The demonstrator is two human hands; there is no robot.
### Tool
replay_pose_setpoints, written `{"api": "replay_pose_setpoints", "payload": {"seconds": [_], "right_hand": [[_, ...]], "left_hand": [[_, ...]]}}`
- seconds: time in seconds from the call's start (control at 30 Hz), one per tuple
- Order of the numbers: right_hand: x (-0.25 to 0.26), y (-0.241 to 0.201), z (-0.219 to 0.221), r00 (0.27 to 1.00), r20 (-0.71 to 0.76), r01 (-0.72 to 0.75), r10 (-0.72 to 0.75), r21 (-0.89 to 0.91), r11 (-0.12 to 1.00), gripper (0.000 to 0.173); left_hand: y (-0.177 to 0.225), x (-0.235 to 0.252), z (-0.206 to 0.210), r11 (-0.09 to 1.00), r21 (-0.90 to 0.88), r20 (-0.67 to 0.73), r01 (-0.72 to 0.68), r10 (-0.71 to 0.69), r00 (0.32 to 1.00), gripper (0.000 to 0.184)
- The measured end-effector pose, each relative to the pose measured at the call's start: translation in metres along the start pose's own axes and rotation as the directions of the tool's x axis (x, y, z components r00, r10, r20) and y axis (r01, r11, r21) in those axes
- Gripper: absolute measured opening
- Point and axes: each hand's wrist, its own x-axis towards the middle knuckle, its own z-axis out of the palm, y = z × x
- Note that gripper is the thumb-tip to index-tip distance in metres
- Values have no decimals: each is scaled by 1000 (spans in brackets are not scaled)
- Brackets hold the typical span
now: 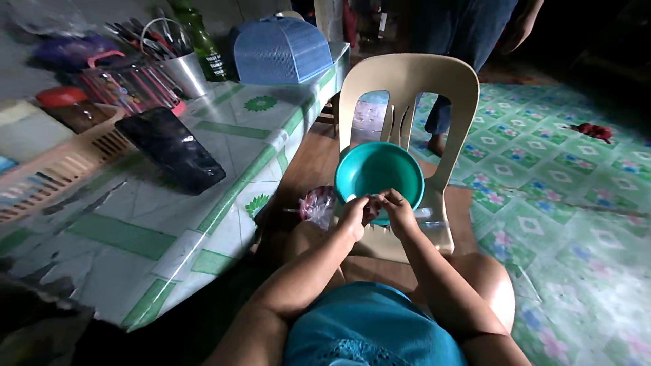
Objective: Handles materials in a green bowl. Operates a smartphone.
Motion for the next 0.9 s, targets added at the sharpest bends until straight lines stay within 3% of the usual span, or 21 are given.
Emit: {"api": "replay_pose_setpoints", "payload": {"seconds": [0.13, 0.17, 0.23, 0.27, 0.33, 0.4, 0.5, 0.6, 0.7, 0.73, 0.8, 0.83, 0.9], "right_hand": [[0, -11, 1, 992, 40, -93, 118, -389, 917, 25], [-1, -14, 3, 992, 17, -111, 124, -330, 937, 21], [-6, -12, 6, 994, -45, -95, 103, 161, 982, 9], [-6, -12, 5, 995, -59, -56, 85, 383, 922, 17], [-3, -15, -1, 994, -96, 8, 51, 533, 846, 26], [0, -20, -13, 991, -121, 15, 50, 482, 876, 29], [1, -14, -30, 989, -60, -105, 138, 379, 920, 47], [-2, -3, -32, 981, 75, -195, 180, 364, 911, 47], [-2, 0, -27, 961, 221, -236, 166, 347, 908, 57], [-2, -2, -26, 963, 228, -217, 142, 346, 913, 52], [1, -4, -23, 987, 152, -108, 58, 345, 932, 18], [3, -7, -22, 995, 97, -54, 28, 276, 960, 14], [5, -19, -20, 1000, 21, -18, 20, -71, 997, 13]], "left_hand": [[-4, -1, -10, 994, 105, 45, -4, -1, 999, 27], [-6, -1, -10, 998, 41, 30, 54, -55, 998, 26], [-10, 0, -10, 974, -151, -16, 169, -174, 985, 24], [-11, 2, -11, 953, -226, -34, 199, -212, 977, 25], [-11, 1, -16, 940, -270, -58, 207, -231, 971, 25], [-7, -3, -19, 959, -217, -62, 184, -202, 977, 26], [0, -11, -21, 972, -171, -8, 161, -165, 986, 28], [4, -17, -21, 967, -180, 61, 180, -172, 983, 27], [3, -23, -22, 958, -152, 109, 242, -227, 968, 27], [2, -24, -23, 954, -142, 124, 264, -247, 961, 28], [1, -27, -23, 943, -139, 139, 302, -284, 949, 28], [1, -27, -24, 939, -145, 140, 313, -294, 946, 28], [1, -28, -27, 942, -147, 145, 300, -280, 949, 26]]}}
